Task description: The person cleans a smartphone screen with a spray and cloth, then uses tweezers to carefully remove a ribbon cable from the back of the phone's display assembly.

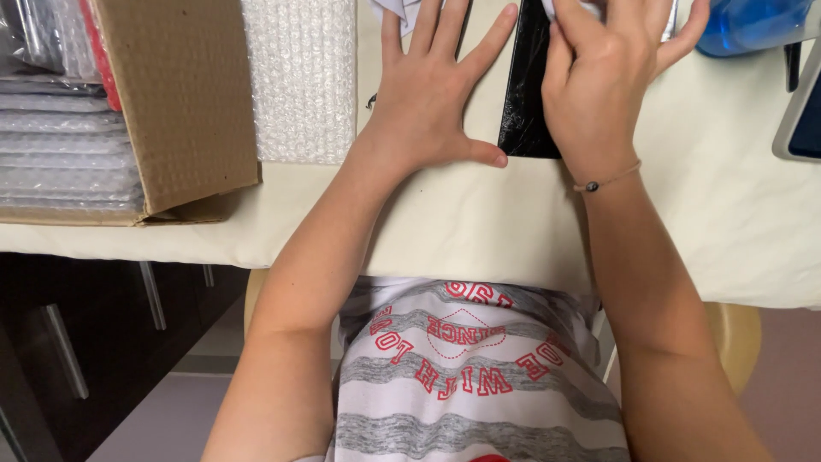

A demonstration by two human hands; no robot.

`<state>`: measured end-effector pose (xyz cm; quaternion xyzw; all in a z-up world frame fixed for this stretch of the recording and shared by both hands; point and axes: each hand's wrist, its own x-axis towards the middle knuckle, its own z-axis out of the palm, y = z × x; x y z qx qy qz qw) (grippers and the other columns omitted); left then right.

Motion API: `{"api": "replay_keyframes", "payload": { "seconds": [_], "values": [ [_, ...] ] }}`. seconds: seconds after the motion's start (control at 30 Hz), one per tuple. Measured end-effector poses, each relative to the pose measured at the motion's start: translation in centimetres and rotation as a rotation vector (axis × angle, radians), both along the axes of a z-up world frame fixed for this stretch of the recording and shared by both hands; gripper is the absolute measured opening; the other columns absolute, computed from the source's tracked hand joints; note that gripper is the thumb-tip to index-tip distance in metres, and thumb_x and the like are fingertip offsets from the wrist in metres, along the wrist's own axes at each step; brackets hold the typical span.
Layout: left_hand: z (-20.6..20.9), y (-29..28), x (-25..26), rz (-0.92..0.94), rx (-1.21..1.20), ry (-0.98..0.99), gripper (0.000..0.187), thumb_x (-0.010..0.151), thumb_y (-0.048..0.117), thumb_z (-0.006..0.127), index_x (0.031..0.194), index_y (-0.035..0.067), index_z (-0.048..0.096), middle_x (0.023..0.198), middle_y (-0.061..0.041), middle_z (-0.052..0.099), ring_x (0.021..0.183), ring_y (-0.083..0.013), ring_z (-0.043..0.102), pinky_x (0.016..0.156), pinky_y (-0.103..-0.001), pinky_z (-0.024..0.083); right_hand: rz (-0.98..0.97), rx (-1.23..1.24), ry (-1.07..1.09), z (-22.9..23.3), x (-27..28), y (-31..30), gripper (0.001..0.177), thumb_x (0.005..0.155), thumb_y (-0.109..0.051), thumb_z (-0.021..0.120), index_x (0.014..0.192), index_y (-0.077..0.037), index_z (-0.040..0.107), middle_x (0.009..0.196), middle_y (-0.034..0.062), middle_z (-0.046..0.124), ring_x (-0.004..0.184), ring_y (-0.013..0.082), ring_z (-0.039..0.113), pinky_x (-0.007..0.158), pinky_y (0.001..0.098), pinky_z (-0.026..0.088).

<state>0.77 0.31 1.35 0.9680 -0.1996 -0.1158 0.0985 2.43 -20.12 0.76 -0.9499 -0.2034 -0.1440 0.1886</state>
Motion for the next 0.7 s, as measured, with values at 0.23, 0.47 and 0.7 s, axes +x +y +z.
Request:
{"api": "replay_keyframes", "payload": {
  "seconds": [0.23,0.47,0.7],
  "values": [
    [0.1,0.0,0.0,0.005,-0.010,0.014,0.152,0.061,0.103,0.094,0.168,0.026,0.018,0.167,-0.022,0.011,0.154,-0.0412,0.013,0.117,-0.072,0.020,0.035,-0.060,-0.120,-0.1,1.0,0.8,0.034,0.090,0.007,0.062,0.108,-0.016,0.080,0.094,0.0028,0.063,0.099,0.0348,0.059,0.108,0.0556,0.017],
    [0.3,0.0,0.0,0.001,0.006,0.013,0.153,0.062,0.102,0.095,0.168,0.024,0.017,0.167,-0.022,0.010,0.155,-0.0406,0.009,0.118,-0.072,0.020,0.043,-0.130,-0.182,-0.3,1.8,0.3,0.033,0.092,0.003,0.064,0.108,-0.019,0.082,0.098,0.0070,0.059,0.099,0.0355,0.057,0.104,0.0516,0.021],
    [0.0,-0.1,-0.1,0.045,0.052,-0.014,0.169,0.060,0.106,0.098,0.167,0.011,0.009,0.172,-0.014,0.009,0.159,-0.0339,0.010,0.123,-0.066,0.020,0.150,-0.168,-0.198,0.5,1.5,-0.8,0.046,0.088,0.010,0.067,0.118,-0.018,0.087,0.103,0.0035,0.060,0.103,0.0333,0.056,0.106,0.0523,0.022]
  ]
}}
